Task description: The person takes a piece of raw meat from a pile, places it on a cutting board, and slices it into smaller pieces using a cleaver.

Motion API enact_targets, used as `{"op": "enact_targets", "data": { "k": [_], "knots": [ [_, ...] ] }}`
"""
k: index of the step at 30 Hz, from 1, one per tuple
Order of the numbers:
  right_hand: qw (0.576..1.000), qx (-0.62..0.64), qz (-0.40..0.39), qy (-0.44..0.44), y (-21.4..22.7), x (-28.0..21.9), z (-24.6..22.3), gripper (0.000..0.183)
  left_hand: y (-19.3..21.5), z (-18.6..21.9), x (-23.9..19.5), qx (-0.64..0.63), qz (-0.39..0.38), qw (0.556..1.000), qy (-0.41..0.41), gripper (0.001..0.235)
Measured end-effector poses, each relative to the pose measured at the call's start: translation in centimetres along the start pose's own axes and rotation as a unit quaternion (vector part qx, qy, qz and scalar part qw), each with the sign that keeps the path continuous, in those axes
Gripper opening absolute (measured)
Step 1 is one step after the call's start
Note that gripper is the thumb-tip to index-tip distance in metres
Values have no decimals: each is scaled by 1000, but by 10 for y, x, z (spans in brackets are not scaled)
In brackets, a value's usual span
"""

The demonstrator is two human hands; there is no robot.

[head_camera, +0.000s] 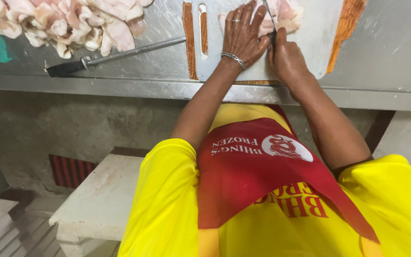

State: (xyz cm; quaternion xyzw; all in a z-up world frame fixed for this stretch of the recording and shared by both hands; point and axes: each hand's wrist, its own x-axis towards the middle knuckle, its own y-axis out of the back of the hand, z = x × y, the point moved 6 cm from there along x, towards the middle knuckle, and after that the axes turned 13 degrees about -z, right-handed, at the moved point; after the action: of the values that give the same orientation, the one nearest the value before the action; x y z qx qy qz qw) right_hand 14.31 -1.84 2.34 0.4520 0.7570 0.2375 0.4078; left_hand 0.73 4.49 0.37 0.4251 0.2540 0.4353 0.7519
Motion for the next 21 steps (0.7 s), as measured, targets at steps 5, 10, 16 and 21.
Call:
{"op": "enact_targets", "data": {
  "k": [5, 10, 16, 21],
  "knots": [
    [999, -9, -22, -33, -8, -68, 10, 39, -10, -2, -1, 15, 7, 1000, 14, 68],
    [998, -16, -44, -49, -3, -124, 7, 28, -10, 0, -4, 7, 45, 999, 5, 76],
    [977, 63, 189, 72, 36, -115, -31, 19, 18, -27, -65, -137, 131, 982, 4, 86],
    [980, 22, 164, 108, 12, -24, -32, 23, 12, -18, -65, -126, 170, 977, 23, 85]
  ]
}}
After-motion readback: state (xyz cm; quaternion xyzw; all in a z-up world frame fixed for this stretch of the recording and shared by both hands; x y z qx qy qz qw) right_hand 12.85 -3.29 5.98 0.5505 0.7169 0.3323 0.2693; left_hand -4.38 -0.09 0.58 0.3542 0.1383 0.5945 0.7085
